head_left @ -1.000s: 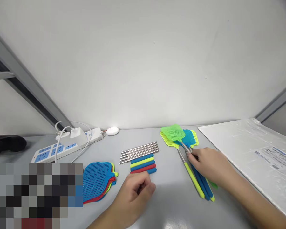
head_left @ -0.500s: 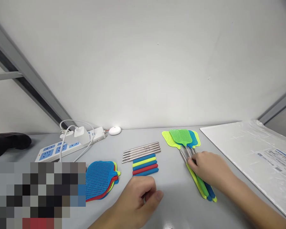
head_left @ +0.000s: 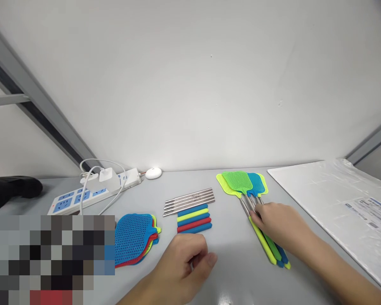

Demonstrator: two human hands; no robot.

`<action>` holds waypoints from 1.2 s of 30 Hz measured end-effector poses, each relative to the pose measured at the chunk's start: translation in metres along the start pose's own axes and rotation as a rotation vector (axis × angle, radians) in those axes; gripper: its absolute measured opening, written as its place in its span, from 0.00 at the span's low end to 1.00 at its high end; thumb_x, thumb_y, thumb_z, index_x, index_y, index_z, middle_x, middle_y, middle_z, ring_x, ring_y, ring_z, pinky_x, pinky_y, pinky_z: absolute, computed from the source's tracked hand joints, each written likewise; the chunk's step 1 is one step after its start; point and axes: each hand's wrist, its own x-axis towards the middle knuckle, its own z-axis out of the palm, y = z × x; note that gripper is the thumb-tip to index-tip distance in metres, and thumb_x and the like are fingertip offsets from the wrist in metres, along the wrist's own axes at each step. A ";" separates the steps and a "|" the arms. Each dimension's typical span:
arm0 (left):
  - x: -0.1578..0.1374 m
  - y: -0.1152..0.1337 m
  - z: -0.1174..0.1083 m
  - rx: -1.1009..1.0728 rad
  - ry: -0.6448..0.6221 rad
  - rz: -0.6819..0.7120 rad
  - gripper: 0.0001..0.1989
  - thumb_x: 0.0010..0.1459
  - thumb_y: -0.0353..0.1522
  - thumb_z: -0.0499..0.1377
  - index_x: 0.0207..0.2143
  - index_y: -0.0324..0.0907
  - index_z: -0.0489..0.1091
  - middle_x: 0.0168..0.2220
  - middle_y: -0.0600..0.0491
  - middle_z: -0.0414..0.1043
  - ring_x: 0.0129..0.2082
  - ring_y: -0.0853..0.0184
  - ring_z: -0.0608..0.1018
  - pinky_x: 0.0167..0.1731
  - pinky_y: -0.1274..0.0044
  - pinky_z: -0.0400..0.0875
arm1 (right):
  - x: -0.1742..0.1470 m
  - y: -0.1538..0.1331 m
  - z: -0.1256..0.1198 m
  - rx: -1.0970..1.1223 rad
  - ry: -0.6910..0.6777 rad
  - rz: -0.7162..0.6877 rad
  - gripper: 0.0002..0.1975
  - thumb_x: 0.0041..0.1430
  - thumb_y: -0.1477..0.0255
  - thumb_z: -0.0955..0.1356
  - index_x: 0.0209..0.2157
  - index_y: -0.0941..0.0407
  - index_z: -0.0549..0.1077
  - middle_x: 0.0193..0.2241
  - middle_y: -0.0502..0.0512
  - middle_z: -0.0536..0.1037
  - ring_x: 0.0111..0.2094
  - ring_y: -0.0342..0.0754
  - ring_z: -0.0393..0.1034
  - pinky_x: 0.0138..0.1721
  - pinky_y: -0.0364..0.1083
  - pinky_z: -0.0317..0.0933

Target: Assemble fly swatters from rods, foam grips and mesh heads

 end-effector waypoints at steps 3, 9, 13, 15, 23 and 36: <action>0.000 0.000 0.000 -0.004 -0.001 0.002 0.17 0.64 0.36 0.51 0.22 0.43 0.52 0.19 0.60 0.51 0.20 0.73 0.56 0.22 0.77 0.49 | -0.001 0.000 0.000 -0.001 -0.003 0.004 0.21 0.68 0.65 0.56 0.22 0.55 0.67 0.20 0.56 0.72 0.23 0.52 0.71 0.23 0.45 0.48; 0.000 0.000 0.000 0.028 -0.009 0.053 0.16 0.62 0.33 0.52 0.22 0.43 0.52 0.19 0.59 0.52 0.20 0.73 0.57 0.23 0.77 0.50 | -0.001 0.001 0.002 0.014 0.013 0.000 0.20 0.68 0.65 0.57 0.24 0.55 0.66 0.20 0.55 0.72 0.22 0.52 0.72 0.23 0.45 0.47; 0.000 0.000 0.000 0.055 -0.007 0.082 0.16 0.62 0.32 0.51 0.22 0.43 0.50 0.20 0.59 0.52 0.21 0.73 0.57 0.23 0.77 0.50 | -0.002 0.002 0.004 0.010 0.002 -0.005 0.19 0.68 0.65 0.56 0.25 0.54 0.66 0.20 0.54 0.72 0.21 0.52 0.71 0.22 0.45 0.46; 0.000 0.000 -0.001 0.059 -0.005 0.083 0.16 0.62 0.31 0.51 0.22 0.43 0.50 0.20 0.59 0.52 0.21 0.73 0.56 0.23 0.77 0.50 | -0.002 0.002 0.004 0.007 -0.004 -0.010 0.19 0.68 0.65 0.55 0.25 0.54 0.66 0.20 0.54 0.73 0.21 0.53 0.71 0.22 0.45 0.45; 0.001 0.000 -0.003 0.100 -0.021 0.104 0.16 0.61 0.30 0.51 0.22 0.43 0.49 0.20 0.59 0.51 0.20 0.72 0.55 0.22 0.76 0.49 | -0.002 0.004 0.006 0.030 0.004 -0.013 0.19 0.68 0.65 0.56 0.25 0.53 0.65 0.20 0.54 0.72 0.21 0.52 0.70 0.22 0.45 0.43; 0.008 0.005 -0.027 0.615 0.237 -0.012 0.06 0.62 0.32 0.56 0.33 0.43 0.72 0.50 0.47 0.68 0.50 0.55 0.65 0.46 0.62 0.61 | -0.003 -0.001 0.007 0.027 0.231 -0.048 0.22 0.67 0.54 0.55 0.24 0.52 0.58 0.18 0.48 0.70 0.20 0.49 0.66 0.23 0.45 0.40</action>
